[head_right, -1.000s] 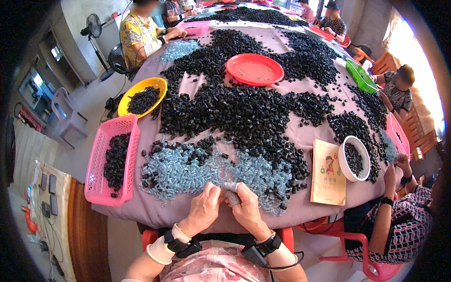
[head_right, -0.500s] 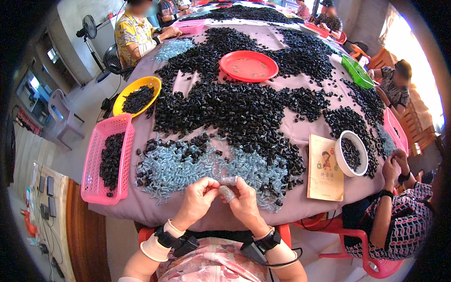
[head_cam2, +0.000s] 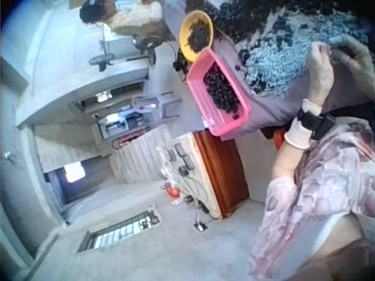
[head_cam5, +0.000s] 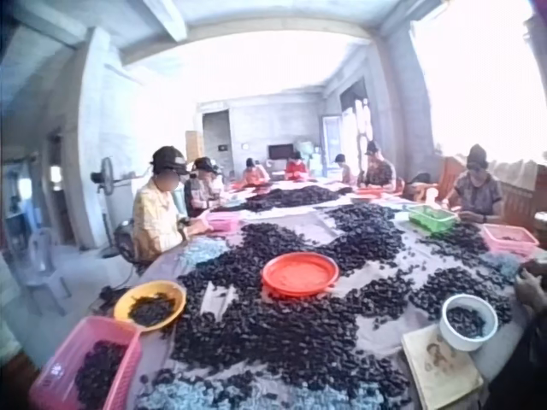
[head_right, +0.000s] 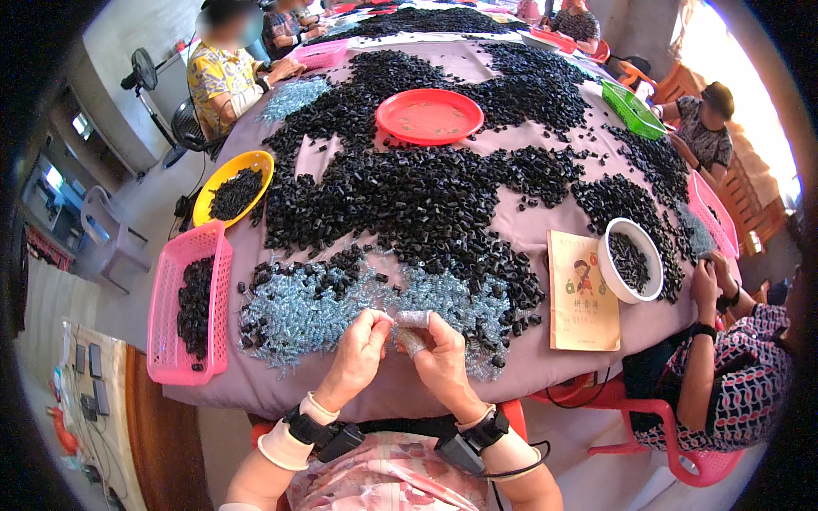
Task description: Sorting small black shoe components from a pile on a table.
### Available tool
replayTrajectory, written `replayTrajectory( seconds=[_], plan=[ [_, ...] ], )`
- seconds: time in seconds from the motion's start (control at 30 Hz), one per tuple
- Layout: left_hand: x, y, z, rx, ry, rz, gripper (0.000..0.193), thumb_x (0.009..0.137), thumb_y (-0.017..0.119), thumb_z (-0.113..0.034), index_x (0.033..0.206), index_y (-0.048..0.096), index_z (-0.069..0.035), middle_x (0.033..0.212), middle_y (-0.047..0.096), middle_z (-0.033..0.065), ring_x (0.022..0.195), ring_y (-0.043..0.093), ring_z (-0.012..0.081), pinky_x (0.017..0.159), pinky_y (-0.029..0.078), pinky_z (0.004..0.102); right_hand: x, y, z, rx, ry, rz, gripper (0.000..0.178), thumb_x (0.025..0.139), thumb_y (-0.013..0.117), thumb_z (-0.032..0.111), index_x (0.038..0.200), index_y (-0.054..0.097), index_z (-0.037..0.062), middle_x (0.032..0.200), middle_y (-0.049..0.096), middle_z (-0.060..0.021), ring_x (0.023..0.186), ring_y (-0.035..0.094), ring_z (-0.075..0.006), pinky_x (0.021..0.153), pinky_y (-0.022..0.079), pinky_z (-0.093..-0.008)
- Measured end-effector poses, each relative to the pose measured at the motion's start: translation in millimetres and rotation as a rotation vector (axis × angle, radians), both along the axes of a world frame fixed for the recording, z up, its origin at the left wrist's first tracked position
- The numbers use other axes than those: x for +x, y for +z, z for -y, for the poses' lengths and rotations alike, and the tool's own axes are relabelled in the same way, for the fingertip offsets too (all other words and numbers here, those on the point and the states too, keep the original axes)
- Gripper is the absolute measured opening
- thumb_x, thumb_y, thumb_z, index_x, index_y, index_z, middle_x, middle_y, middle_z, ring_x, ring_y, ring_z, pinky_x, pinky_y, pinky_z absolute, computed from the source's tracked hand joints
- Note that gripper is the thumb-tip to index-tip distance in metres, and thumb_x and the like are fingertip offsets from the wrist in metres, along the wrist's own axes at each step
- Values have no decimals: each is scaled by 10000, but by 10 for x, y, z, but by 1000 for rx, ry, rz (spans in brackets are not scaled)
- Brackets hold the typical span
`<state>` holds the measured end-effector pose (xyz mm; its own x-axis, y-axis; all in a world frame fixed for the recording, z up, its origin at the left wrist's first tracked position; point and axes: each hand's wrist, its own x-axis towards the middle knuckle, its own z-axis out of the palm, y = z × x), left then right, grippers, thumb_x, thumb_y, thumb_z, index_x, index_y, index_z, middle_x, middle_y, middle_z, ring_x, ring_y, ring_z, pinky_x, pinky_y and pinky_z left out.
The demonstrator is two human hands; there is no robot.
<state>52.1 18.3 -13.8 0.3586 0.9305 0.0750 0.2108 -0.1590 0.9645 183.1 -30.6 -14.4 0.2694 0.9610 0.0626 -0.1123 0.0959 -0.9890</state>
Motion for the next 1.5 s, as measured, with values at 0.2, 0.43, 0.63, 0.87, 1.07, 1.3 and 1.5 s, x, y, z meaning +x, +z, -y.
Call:
replayTrajectory(
  seconds=[0.2, 0.43, 0.63, 0.87, 1.07, 1.3, 1.5],
  plan=[
    [-79, 2, -71, -18, 42, -53, 196, 980, 431, -203, 896, 516, -49, 663, 493, -18, 528, 428, 48, 459, 363, 208, 2, 129, -55, 169, -8, 368, 231, 770, 614, -75, 990, 612, -5, 990, 614, -84, 865, 620, -165, 730, 498, -260],
    [-4, 113, 14, -66, -26, -135, 239, 954, 472, -223, 868, 545, -12, 640, 582, 91, 580, 570, 194, 542, 439, 332, 38, 116, -39, 240, -77, 556, 243, 732, 644, -47, 969, 615, 0, 936, 599, -118, 813, 617, -255, 699, 493, -306],
    [-35, 99, -67, -130, -89, -95, 196, 930, 504, -191, 878, 577, -17, 653, 593, 93, 585, 576, 182, 547, 447, 323, 21, 80, -39, 228, -33, 514, 258, 728, 621, -75, 972, 601, 9, 840, 571, -111, 750, 591, -244, 658, 473, -309],
    [-208, 334, -643, 341, 229, -513, 143, 794, 653, -159, 862, 591, -51, 724, 592, 81, 664, 599, 214, 604, 461, 325, 18, 8, -30, 177, -30, 409, 261, 753, 578, -115, 983, 601, 6, 857, 563, -86, 775, 574, -188, 695, 471, -274],
    [-200, 200, -760, 400, 245, -754, 253, 727, 722, -203, 911, 588, -93, 880, 552, 108, 765, 616, 299, 653, 493, 404, 1, 2, -33, 194, -11, 411, 265, 747, 586, -113, 982, 603, 8, 857, 563, -84, 779, 576, -187, 695, 473, -269],
    [-194, 138, -756, 421, 165, -804, 245, 790, 666, -151, 930, 503, -34, 985, 510, 165, 772, 622, 349, 644, 523, 414, -20, -10, -21, 194, -20, 399, 278, 709, 626, -95, 959, 607, 25, 833, 573, -105, 740, 593, -245, 657, 473, -294],
    [-218, 156, -734, 517, 167, -689, 200, 799, 650, -129, 904, 501, -46, 855, 548, 135, 749, 593, 343, 617, 492, 415, -53, 7, 14, 171, -19, 403, 276, 717, 619, -106, 962, 615, 22, 851, 579, -99, 748, 596, -220, 663, 477, -281]
  ],
)
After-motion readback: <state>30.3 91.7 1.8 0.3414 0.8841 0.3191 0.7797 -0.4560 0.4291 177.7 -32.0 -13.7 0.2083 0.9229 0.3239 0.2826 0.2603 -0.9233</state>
